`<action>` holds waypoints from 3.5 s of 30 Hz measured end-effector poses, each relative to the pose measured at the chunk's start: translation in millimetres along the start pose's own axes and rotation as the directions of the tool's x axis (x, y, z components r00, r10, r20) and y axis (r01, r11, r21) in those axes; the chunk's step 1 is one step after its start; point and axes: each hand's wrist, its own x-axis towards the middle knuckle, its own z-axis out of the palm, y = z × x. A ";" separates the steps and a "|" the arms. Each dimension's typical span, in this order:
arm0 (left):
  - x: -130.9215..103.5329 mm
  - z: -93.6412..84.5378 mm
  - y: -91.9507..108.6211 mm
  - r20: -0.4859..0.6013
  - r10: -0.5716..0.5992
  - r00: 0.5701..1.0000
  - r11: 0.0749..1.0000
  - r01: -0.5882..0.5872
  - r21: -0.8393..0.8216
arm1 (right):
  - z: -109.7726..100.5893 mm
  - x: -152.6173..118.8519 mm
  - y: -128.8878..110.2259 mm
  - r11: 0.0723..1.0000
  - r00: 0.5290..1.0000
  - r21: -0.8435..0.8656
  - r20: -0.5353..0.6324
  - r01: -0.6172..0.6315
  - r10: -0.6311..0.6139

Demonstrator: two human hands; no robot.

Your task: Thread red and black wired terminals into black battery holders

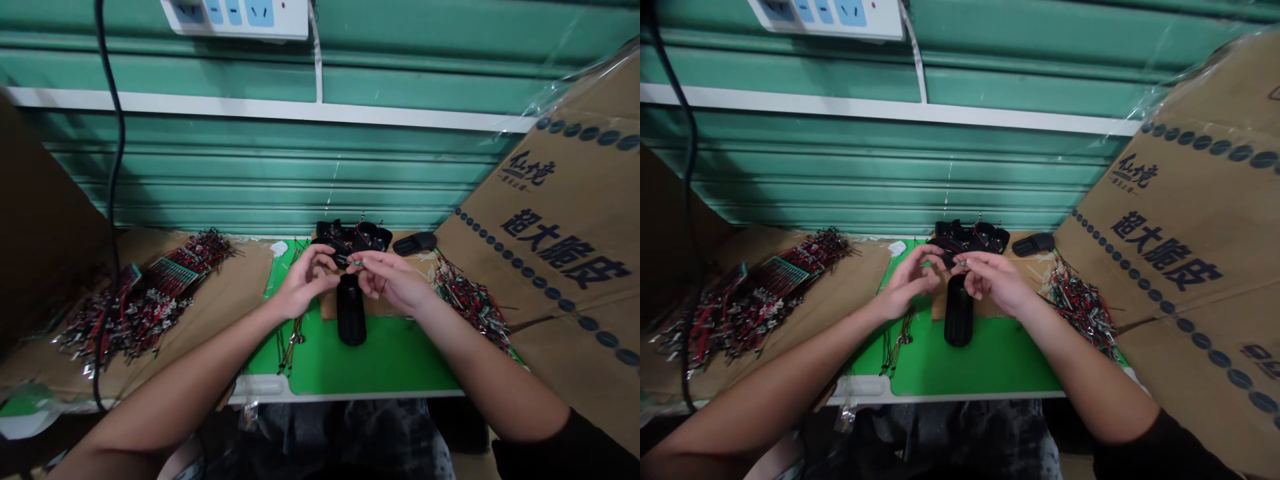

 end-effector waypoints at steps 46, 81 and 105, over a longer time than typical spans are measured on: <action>-2.3 7.7 -39.7 -0.003 0.019 1.000 0.948 -0.017 0.316 | -6.2 20.0 43.2 0.975 0.984 -0.178 -0.096 0.133 -0.151; 3.9 14.7 -17.6 -0.109 -0.351 0.930 0.903 0.306 -0.302 | -1.9 5.9 35.0 0.769 0.907 -0.493 0.118 0.408 -0.405; 3.6 13.4 -12.9 -0.038 -0.271 0.962 0.941 0.256 -0.223 | -5.4 3.8 29.2 0.796 0.927 -0.481 0.131 0.369 -0.351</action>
